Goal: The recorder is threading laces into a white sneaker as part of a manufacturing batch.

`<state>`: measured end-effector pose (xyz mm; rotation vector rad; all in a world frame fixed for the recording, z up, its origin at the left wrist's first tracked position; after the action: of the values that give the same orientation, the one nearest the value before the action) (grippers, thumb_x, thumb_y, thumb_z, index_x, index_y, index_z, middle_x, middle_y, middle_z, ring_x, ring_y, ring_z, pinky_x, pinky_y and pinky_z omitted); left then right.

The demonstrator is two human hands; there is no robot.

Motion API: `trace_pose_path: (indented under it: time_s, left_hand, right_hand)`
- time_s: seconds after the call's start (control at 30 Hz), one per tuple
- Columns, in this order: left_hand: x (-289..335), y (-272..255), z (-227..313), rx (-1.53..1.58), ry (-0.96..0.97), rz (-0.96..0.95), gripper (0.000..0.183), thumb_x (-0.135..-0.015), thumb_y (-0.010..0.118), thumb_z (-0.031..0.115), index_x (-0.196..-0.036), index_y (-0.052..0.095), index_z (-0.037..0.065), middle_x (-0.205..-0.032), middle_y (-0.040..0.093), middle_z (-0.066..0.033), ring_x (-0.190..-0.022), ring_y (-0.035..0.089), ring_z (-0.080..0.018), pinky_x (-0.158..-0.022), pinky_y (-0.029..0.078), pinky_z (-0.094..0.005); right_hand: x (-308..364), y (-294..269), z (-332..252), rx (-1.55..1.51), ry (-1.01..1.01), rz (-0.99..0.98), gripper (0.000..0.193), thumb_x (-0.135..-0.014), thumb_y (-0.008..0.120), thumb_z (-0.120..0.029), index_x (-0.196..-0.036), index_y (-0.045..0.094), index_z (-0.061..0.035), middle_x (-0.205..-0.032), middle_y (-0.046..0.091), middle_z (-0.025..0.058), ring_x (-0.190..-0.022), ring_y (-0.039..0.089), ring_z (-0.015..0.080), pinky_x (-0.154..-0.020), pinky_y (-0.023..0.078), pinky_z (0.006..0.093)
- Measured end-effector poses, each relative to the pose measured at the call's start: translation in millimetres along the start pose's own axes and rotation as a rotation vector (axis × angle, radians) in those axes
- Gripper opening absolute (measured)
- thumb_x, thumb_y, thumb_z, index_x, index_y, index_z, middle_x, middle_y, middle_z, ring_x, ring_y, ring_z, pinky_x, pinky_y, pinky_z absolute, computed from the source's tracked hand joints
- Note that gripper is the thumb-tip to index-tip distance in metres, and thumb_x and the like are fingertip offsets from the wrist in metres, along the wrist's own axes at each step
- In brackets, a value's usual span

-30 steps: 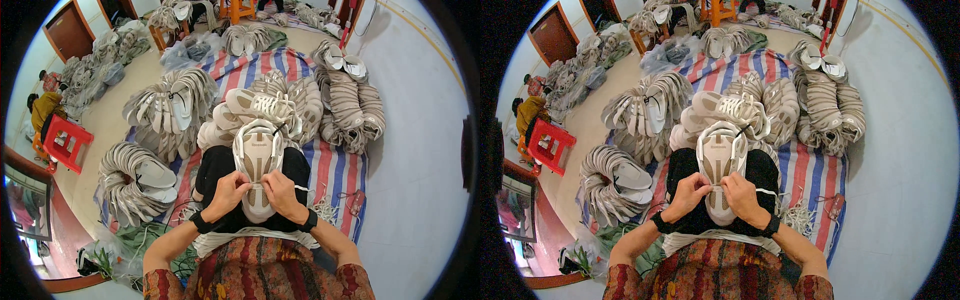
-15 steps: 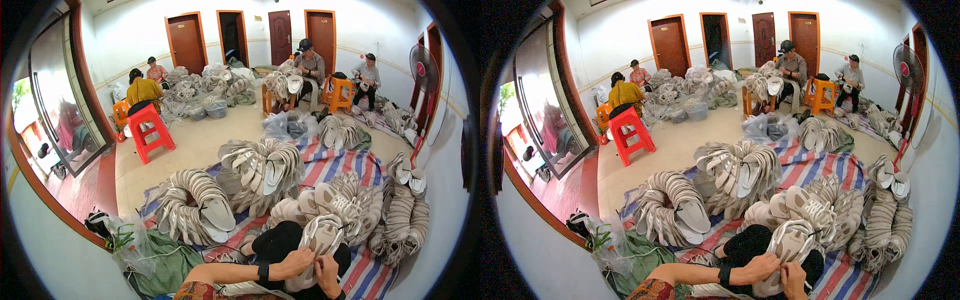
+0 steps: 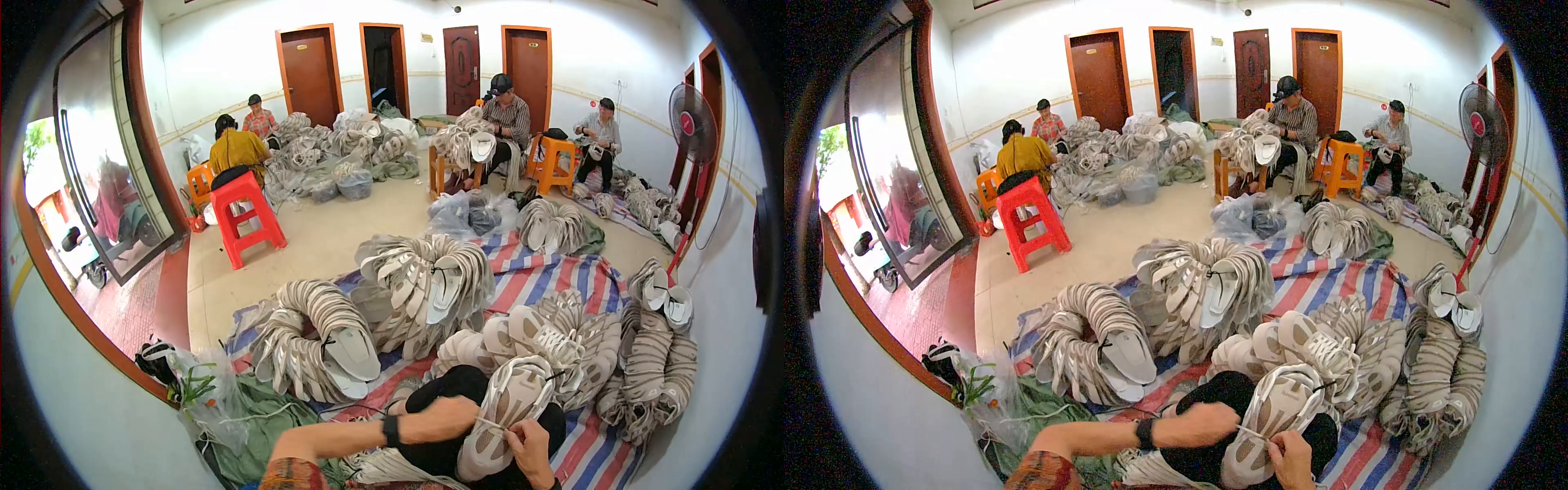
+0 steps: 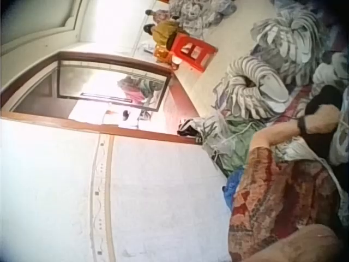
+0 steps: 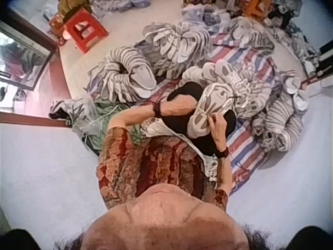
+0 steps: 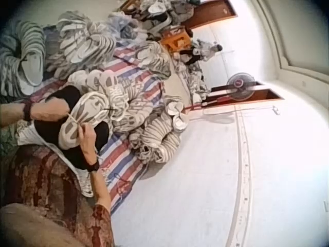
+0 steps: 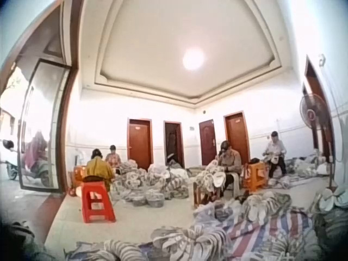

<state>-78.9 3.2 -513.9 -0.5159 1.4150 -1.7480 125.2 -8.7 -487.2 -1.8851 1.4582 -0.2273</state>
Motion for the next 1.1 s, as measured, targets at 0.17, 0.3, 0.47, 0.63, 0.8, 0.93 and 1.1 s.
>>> trace_pose_path:
  time_s: [0.17, 0.3, 0.47, 0.63, 0.8, 0.93, 1.1]
  left_hand:
    - [106, -69, -145, -0.533, -0.371, 0.198, 0.009, -0.073, 0.052, 0.014, -0.069, 0.055, 0.006, -0.065, 0.054, -0.0106, -0.06, 0.055, -0.0286, -0.049, 0.044, -0.0389]
    - [196, -99, -227, -0.533, -0.845, 0.322, 0.008, -0.068, 0.051, 0.004, -0.076, 0.051, 0.004, -0.077, 0.056, -0.0135, -0.071, 0.056, -0.0291, -0.06, 0.046, -0.0395]
    - [135, -35, -194, -0.336, -0.581, 0.158, 0.013, -0.073, 0.054, 0.013, -0.083, 0.053, 0.005, -0.077, 0.055, -0.0138, -0.076, 0.055, -0.0314, -0.064, 0.044, -0.041]
    - [25, -13, -83, 0.367, -0.22, 0.581, 0.021, -0.079, 0.055, 0.011, -0.098, 0.053, 0.003, -0.089, 0.057, -0.0155, -0.08, 0.056, -0.0308, -0.07, 0.045, -0.0349]
    - [-20, 6, -25, 0.332, -0.028, 0.101, 0.02, -0.084, 0.051, 0.023, -0.089, 0.058, 0.005, -0.076, 0.059, -0.0121, -0.064, 0.058, -0.0226, -0.056, 0.045, -0.0297]
    - [-25, 11, -18, 0.829, -0.397, -0.222, 0.031, -0.085, 0.051, 0.027, -0.073, 0.061, 0.001, -0.058, 0.055, -0.004, -0.049, 0.05, -0.0101, -0.047, 0.042, -0.025]
    - [-22, -4, -19, 0.994, -0.256, -0.16, 0.026, -0.081, 0.057, 0.022, -0.065, 0.059, 0.002, -0.054, 0.049, 0.0014, -0.049, 0.043, -0.0049, -0.043, 0.033, -0.0208]
  right_hand:
    - [5, -3, 14, -0.18, 0.15, -0.02, 0.011, -0.072, 0.062, -0.006, -0.069, 0.055, 0.0017, -0.055, 0.053, 0.0063, -0.048, 0.05, 0.0107, -0.046, 0.039, 0.0248]
    - [2, -2, 17, -0.157, 0.185, -0.1, 0.013, -0.073, 0.062, -0.008, -0.069, 0.056, 0.0027, -0.052, 0.054, 0.0055, -0.047, 0.051, 0.0092, -0.045, 0.039, 0.0231]
    - [-4, -6, 7, -0.131, 0.243, -0.148, 0.016, -0.073, 0.063, -0.01, -0.068, 0.056, 0.0032, -0.051, 0.054, 0.0056, -0.046, 0.051, 0.0089, -0.043, 0.039, 0.0227]
    - [-3, -10, 6, -0.069, 0.363, -0.223, 0.014, -0.073, 0.062, -0.011, -0.07, 0.054, 0.0009, -0.058, 0.052, 0.0129, -0.051, 0.053, 0.0222, -0.049, 0.041, 0.0314]
    - [-1, -18, 19, 0.026, 0.11, -0.205, 0.022, -0.078, 0.059, -0.02, -0.07, 0.056, 0.0005, -0.059, 0.054, 0.0163, -0.051, 0.054, 0.0252, -0.049, 0.042, 0.0323]
    - [6, -24, 30, -0.125, 0.238, -0.256, 0.023, -0.079, 0.058, -0.02, -0.076, 0.059, 0.0026, -0.056, 0.052, 0.011, -0.049, 0.046, 0.0129, -0.047, 0.037, 0.0274]
    - [5, -21, 29, -0.286, 0.358, -0.324, 0.02, -0.08, 0.057, -0.018, -0.077, 0.06, 0.0013, -0.057, 0.052, 0.0033, -0.052, 0.043, 0.0082, -0.048, 0.036, 0.0253]
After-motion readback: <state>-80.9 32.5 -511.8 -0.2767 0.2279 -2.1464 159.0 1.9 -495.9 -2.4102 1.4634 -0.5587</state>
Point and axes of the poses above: each hand's wrist, its own x-axis away from the middle knuckle, its own y-axis out of the palm, z = x × y, the point moved 2 cm from there along -x, towards the middle knuckle
